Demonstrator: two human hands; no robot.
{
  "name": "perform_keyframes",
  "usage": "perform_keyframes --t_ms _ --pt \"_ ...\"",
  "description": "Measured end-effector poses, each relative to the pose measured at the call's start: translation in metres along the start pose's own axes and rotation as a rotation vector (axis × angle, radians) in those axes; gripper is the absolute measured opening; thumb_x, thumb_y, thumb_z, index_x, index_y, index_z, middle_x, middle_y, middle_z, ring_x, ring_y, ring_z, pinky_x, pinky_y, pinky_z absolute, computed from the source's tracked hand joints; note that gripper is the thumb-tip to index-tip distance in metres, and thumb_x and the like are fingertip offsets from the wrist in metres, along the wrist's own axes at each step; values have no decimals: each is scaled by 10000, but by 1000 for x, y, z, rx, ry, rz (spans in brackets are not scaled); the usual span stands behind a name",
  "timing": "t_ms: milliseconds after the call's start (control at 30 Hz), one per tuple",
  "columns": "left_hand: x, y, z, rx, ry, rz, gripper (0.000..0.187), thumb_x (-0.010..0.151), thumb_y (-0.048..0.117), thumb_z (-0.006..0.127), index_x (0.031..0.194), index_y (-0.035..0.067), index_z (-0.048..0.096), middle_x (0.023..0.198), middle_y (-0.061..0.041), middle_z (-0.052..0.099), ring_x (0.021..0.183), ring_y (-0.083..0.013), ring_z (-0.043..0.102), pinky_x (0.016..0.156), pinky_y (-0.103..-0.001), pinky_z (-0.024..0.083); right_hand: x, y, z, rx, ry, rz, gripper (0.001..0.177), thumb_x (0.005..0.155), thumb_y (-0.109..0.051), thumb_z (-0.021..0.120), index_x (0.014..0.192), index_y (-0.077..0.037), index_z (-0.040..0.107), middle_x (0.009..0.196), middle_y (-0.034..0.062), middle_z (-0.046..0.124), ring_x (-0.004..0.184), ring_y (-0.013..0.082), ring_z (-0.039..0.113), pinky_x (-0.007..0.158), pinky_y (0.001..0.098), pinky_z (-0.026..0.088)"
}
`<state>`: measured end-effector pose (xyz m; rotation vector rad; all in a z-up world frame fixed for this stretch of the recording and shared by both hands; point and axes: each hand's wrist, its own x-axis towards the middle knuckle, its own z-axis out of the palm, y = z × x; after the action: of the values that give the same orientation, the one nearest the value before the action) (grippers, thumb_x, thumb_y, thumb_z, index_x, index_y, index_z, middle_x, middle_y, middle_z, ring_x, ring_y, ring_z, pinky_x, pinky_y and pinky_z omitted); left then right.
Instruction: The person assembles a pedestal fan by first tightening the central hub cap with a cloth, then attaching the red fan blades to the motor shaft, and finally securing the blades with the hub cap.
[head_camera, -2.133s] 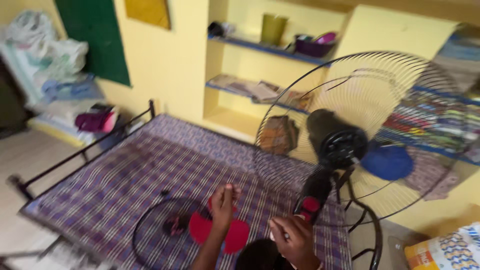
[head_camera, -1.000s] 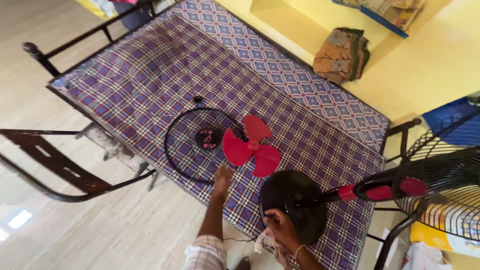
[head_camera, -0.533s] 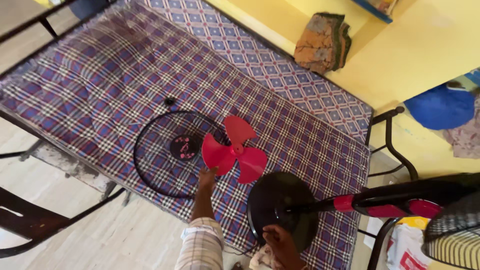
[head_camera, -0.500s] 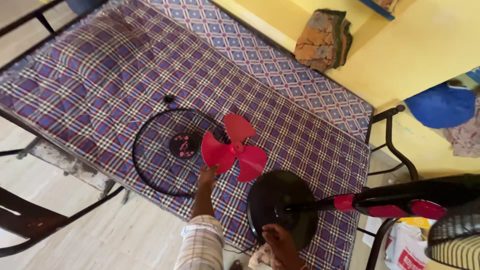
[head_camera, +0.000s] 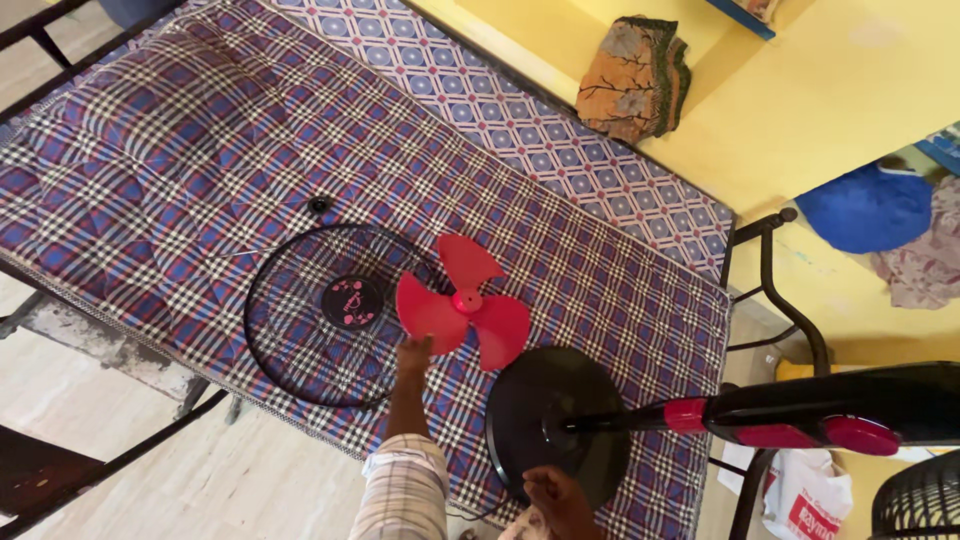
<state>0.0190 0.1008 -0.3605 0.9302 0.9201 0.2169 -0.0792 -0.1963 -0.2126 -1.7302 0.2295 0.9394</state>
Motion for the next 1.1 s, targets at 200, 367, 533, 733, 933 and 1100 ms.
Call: perform_keyframes --t_ms 200,367,533,733,933,1100 --pt "-4 -6 10 309 -86 651 216 1004 169 676 872 9 616 747 -39 587 698 -152 546 622 -359 455 -9 -11 0 -54 21 -27 285 926 -216 743 1139 -27 726 635 0 564 492 73 440 452 268 376" --pt "-47 2 -12 94 -164 602 94 977 75 593 901 42 636 779 10 589 721 -84 520 633 -292 433 -12 -26 1 -65 47 -349 281 930 -179 751 1162 -22 729 808 -9 677 668 50 584 573 242 480" --pt "-98 18 -75 -143 -216 475 126 1059 84 538 1095 65 657 885 25 581 770 -66 535 682 -241 458 -9 -48 3 -20 195 -398 396 876 -236 765 1230 -77 687 720 19 561 574 76 508 486 266 449" --pt "-145 43 -130 -496 -167 275 117 1016 115 524 1036 67 629 977 -33 718 856 -143 676 757 -321 558 -2 -79 5 -110 432 -188 611 809 -360 790 1314 -141 525 812 -4 596 571 126 542 471 320 445" --pt "-178 60 -148 -570 -93 331 73 1019 119 542 1048 97 606 996 -15 693 887 -126 651 810 -312 534 14 -77 -23 6 -49 -326 421 887 -372 804 1022 22 740 780 -17 642 651 47 563 539 249 470" --pt "-195 65 -170 -648 -231 462 172 1121 94 630 969 90 551 1010 -7 656 904 -109 611 827 -314 520 -3 -73 -29 -322 -261 -181 300 857 -297 773 872 -1 722 557 28 568 449 120 476 423 310 379"
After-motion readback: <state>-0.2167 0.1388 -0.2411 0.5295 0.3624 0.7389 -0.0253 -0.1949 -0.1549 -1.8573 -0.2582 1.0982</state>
